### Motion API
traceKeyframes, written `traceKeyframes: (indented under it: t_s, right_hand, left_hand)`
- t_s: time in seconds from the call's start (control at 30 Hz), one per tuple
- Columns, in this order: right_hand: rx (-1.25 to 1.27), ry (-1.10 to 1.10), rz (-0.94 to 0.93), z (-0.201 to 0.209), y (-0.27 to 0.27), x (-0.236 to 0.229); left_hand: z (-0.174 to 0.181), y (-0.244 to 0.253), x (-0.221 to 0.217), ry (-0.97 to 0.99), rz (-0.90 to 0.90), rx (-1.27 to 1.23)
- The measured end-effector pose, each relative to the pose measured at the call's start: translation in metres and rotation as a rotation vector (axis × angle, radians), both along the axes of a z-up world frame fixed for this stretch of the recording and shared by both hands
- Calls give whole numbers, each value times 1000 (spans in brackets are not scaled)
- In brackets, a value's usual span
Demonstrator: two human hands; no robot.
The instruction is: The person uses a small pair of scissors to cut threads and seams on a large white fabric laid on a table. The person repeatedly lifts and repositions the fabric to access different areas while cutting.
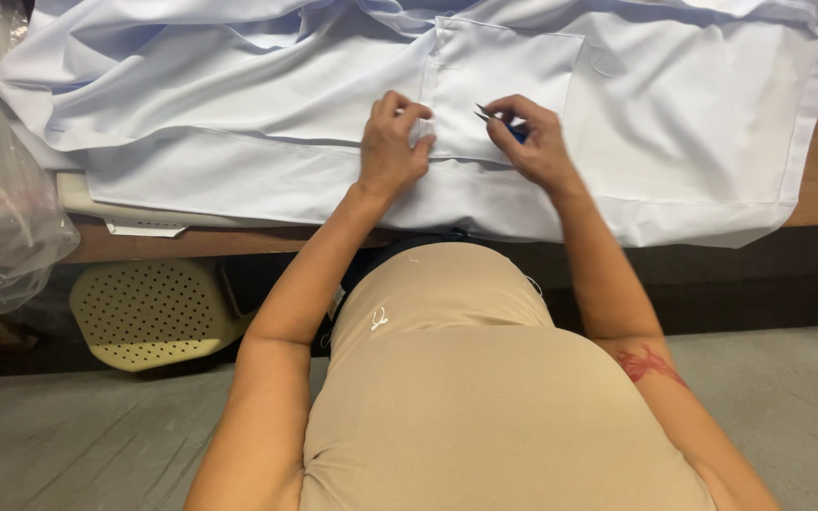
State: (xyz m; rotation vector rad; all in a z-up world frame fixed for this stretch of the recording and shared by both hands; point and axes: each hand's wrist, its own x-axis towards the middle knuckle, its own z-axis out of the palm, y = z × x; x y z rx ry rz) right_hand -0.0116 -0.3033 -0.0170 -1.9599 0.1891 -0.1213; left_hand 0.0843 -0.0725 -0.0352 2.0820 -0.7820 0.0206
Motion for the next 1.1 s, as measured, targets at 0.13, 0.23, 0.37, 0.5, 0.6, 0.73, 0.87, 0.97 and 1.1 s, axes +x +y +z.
traceKeyframes:
  t_s: [0.13, 0.23, 0.37, 0.5, 0.6, 0.73, 0.87, 0.97, 1.1]
  right_hand:
    - [342, 92, -175, -29, 15, 7]
    - [248, 64, -126, -28, 13, 3]
    - [-6, 13, 40, -17, 16, -4]
    - [-175, 88, 141, -5, 19, -2]
    - [-221, 100, 183, 1, 20, 1]
    - [-306, 128, 207, 5, 22, 6]
    - [-335, 142, 218, 2, 23, 7]
    - [-329, 147, 207, -5, 19, 3]
    - [-5, 116, 98, -11, 5, 11]
  left_hand:
    - [-9, -16, 9, -245, -148, 230]
    - [-10, -15, 23, -77, -142, 146]
    - [-4, -3, 30, 456, -124, 14]
    - [1, 3, 25, 524, -138, 6]
    - [3, 4, 22, 461, -145, -61]
    - [5, 2, 20, 448, -140, -41]
    - [9, 1, 17, 492, -130, 34]
    - [9, 2, 17, 440, -128, 21]
    - [0, -10, 36, 50, 23, -43]
